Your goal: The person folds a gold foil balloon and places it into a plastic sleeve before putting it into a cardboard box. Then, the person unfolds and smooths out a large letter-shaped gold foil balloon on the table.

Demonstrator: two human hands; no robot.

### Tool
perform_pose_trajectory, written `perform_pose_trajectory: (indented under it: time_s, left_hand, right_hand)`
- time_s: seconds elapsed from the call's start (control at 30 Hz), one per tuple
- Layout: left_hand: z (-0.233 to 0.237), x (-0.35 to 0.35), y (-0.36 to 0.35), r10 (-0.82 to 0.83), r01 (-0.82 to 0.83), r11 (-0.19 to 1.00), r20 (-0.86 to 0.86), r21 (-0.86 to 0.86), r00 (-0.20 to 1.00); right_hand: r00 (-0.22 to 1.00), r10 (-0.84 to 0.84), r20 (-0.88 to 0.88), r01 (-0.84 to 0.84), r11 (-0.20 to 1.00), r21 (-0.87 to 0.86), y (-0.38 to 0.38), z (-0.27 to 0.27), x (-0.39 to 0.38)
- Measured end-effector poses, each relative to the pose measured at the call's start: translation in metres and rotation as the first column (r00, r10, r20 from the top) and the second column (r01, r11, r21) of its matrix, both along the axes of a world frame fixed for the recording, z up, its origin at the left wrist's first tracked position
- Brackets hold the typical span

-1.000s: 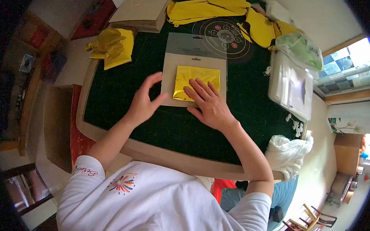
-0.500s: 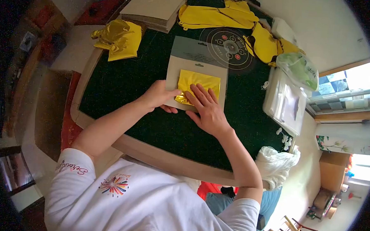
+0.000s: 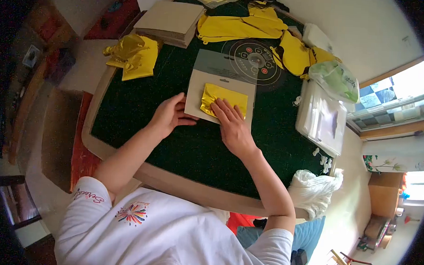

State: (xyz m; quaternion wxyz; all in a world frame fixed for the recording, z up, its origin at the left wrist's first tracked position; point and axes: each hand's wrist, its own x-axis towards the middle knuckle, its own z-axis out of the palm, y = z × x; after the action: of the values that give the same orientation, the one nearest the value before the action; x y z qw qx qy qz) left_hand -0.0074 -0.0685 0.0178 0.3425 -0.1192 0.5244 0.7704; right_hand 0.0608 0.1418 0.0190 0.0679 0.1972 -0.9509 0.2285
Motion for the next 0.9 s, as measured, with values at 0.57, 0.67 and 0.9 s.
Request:
perform_pose_trajectory:
  time_s: [0.57,0.67,0.9]
  left_hand:
    - [-0.004,0.013,0.027,0.054,-0.026,0.800,-0.030,0.600,0.998]
    - [0.002,0.015,0.027,0.030,-0.016,0.857,-0.019,0.516,0.999]
    - [-0.012,0.011,0.023,0.033,-0.026,0.883,-0.007,0.468,0.999]
  right_hand:
    - [0.998,-0.022,-0.057,0.019,0.998,-0.052,-0.010,0.001,-0.008]
    - [0.990,-0.077,-0.119,0.066,0.994,-0.090,-0.012,0.000,-0.009]
    - [0.992,-0.093,-0.089,0.094,0.996,0.001,-0.015,-0.006,-0.012]
